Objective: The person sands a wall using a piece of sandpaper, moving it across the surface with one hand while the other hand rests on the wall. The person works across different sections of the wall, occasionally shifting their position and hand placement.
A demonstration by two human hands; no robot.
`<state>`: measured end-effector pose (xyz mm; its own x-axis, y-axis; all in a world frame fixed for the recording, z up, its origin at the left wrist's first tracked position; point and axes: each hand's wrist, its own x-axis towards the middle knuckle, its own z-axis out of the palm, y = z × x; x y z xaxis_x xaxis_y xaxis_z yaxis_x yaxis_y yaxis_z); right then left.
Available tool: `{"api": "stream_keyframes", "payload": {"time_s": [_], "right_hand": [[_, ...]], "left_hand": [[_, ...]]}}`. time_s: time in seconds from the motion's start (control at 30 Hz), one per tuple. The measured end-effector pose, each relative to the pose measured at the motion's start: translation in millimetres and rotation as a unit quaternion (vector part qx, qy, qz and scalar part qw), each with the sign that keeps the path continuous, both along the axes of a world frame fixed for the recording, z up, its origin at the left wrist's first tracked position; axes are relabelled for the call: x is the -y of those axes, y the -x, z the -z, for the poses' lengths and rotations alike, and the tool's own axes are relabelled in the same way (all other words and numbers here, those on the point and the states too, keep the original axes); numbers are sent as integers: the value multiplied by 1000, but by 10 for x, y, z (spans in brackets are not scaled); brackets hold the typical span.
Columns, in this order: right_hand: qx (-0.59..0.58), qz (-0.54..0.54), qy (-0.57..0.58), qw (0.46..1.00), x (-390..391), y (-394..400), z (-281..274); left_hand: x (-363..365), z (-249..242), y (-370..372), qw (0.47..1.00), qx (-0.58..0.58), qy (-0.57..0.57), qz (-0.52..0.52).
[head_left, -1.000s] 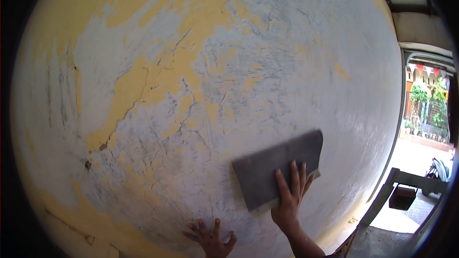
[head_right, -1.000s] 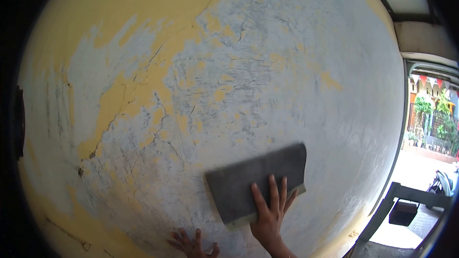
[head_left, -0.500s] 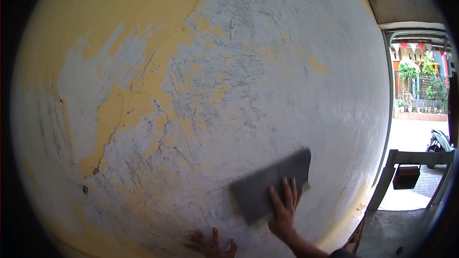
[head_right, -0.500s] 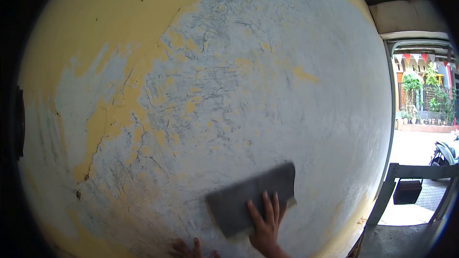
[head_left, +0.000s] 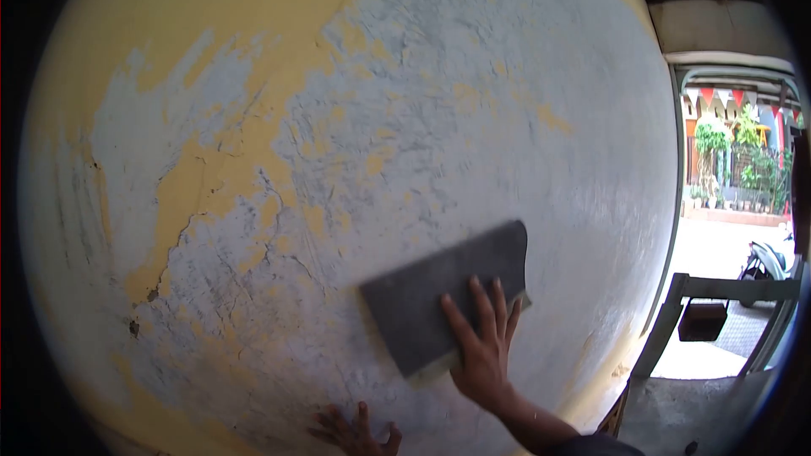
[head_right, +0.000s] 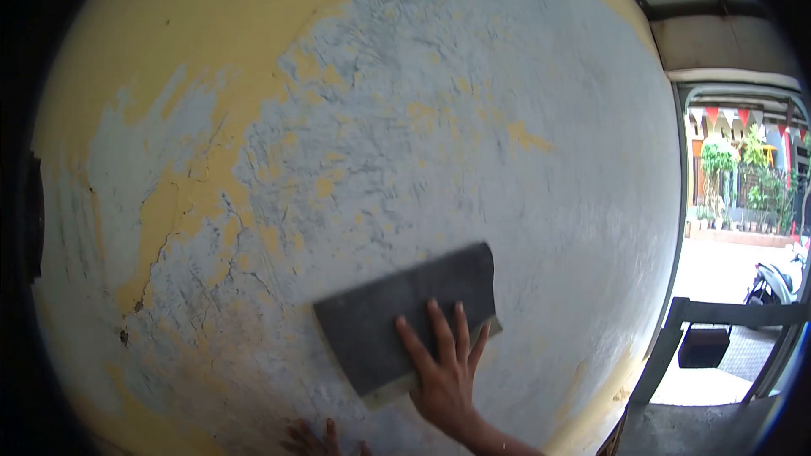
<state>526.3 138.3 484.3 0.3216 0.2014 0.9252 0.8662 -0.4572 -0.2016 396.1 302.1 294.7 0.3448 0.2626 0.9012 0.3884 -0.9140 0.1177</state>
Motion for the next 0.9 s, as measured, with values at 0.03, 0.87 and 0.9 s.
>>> {"api": "stream_keyframes", "payload": {"time_s": [0.03,0.87,0.9], "right_hand": [[7,4,-1,1000,-22,-2,-14],[138,102,42,984,36,-190,-1274],[141,86,25,986,56,-171,-1433]], "left_hand": [[-32,-29,-92,1000,10,1,2],[283,-386,487,975,153,106,121],[317,-405,527,959,204,127,150]]}}
